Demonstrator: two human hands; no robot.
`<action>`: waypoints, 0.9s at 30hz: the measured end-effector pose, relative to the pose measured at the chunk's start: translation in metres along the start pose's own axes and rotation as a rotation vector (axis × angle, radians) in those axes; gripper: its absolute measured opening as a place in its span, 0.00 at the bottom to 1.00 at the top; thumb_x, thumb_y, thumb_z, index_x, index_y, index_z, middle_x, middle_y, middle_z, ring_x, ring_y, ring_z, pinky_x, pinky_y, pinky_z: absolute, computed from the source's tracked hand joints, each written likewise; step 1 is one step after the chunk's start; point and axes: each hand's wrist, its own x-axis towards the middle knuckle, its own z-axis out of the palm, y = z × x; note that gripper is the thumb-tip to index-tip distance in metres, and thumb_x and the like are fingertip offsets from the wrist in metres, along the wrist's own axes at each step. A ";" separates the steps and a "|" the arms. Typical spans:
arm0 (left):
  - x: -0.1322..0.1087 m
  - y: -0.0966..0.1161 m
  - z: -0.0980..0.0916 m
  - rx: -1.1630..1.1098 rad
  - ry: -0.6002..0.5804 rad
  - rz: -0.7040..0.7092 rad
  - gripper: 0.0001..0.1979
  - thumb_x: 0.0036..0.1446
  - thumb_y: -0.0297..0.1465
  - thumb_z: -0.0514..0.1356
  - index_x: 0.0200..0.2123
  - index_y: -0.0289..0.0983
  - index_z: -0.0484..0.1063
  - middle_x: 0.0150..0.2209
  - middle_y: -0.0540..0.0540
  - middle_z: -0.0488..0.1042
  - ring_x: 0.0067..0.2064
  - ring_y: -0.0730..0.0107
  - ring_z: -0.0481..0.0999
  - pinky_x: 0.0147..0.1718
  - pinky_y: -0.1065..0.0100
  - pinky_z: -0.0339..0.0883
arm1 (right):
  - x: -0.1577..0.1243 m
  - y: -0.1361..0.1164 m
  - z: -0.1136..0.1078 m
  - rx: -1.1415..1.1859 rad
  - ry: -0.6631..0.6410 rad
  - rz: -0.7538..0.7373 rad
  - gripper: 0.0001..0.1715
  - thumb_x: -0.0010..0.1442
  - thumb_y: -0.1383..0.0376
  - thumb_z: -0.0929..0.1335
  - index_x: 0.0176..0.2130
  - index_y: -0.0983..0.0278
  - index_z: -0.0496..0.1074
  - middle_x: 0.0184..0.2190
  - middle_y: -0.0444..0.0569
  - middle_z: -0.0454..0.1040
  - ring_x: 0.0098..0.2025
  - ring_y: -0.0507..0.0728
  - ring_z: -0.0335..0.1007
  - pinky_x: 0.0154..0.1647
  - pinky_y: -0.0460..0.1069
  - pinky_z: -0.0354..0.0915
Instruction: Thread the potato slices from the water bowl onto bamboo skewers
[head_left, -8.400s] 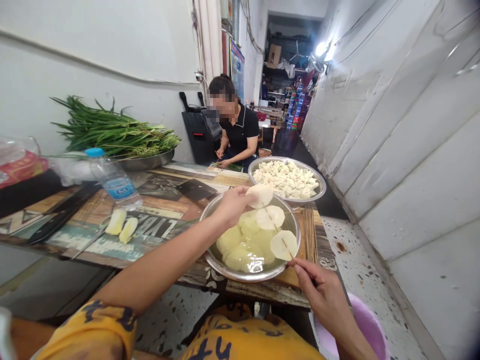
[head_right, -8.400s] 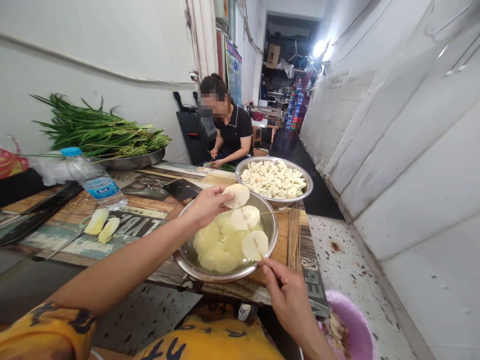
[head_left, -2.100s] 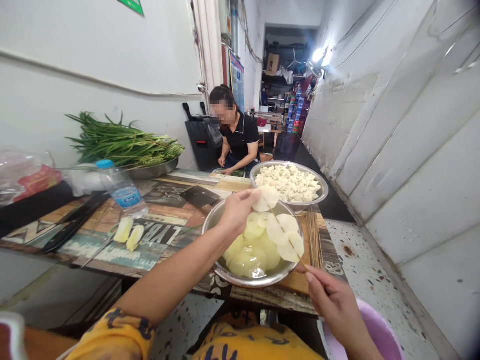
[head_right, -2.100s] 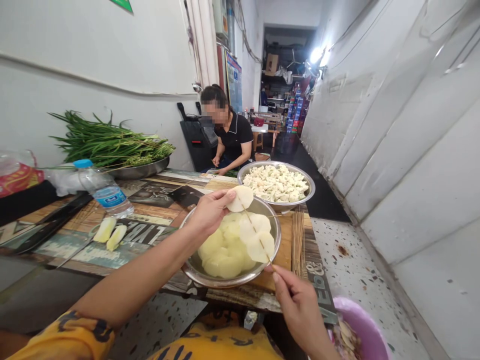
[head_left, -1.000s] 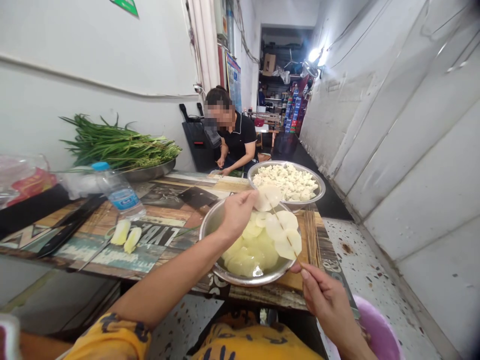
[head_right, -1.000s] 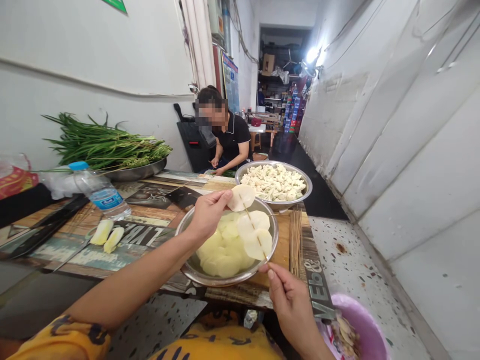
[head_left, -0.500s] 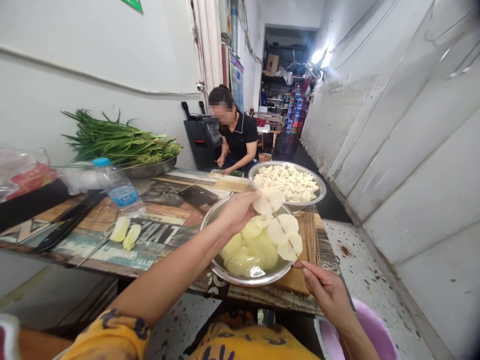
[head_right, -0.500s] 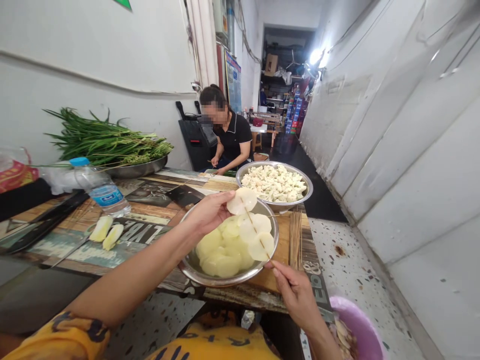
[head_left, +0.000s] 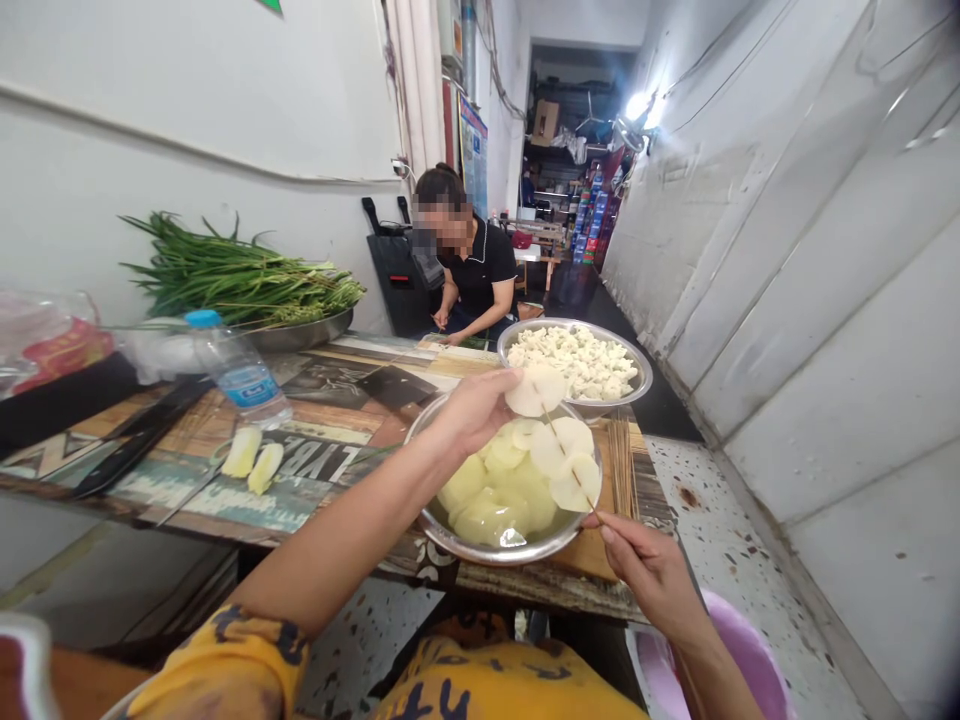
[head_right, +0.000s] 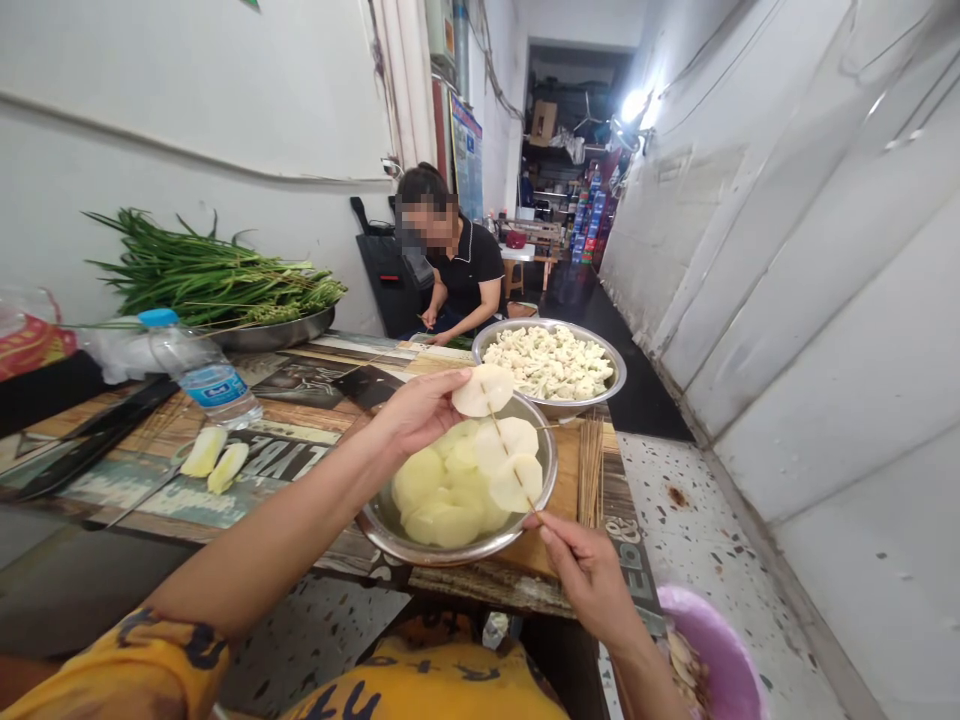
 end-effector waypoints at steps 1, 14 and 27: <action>0.001 0.000 -0.001 -0.008 0.013 -0.022 0.06 0.53 0.22 0.57 0.32 0.27 0.74 0.30 0.40 0.77 0.29 0.69 0.76 0.33 0.66 0.72 | 0.000 0.000 0.000 -0.009 0.005 -0.003 0.21 0.64 0.59 0.60 0.46 0.69 0.74 0.16 0.38 0.52 0.18 0.49 0.48 0.18 0.44 0.49; -0.001 0.008 0.000 0.010 0.015 -0.093 0.05 0.52 0.19 0.57 0.30 0.27 0.73 0.27 0.40 0.76 0.29 0.68 0.75 0.33 0.64 0.72 | 0.001 0.001 0.008 0.464 -0.051 0.228 0.23 0.61 0.52 0.63 0.44 0.68 0.73 0.14 0.33 0.41 0.15 0.47 0.35 0.15 0.43 0.41; -0.007 -0.011 0.006 0.041 -0.128 -0.088 0.05 0.50 0.28 0.62 0.29 0.30 0.74 0.28 0.43 0.75 0.29 0.71 0.72 0.34 0.69 0.66 | 0.007 0.002 0.003 0.122 0.099 0.099 0.22 0.63 0.55 0.61 0.46 0.68 0.71 0.18 0.37 0.45 0.18 0.49 0.41 0.19 0.45 0.41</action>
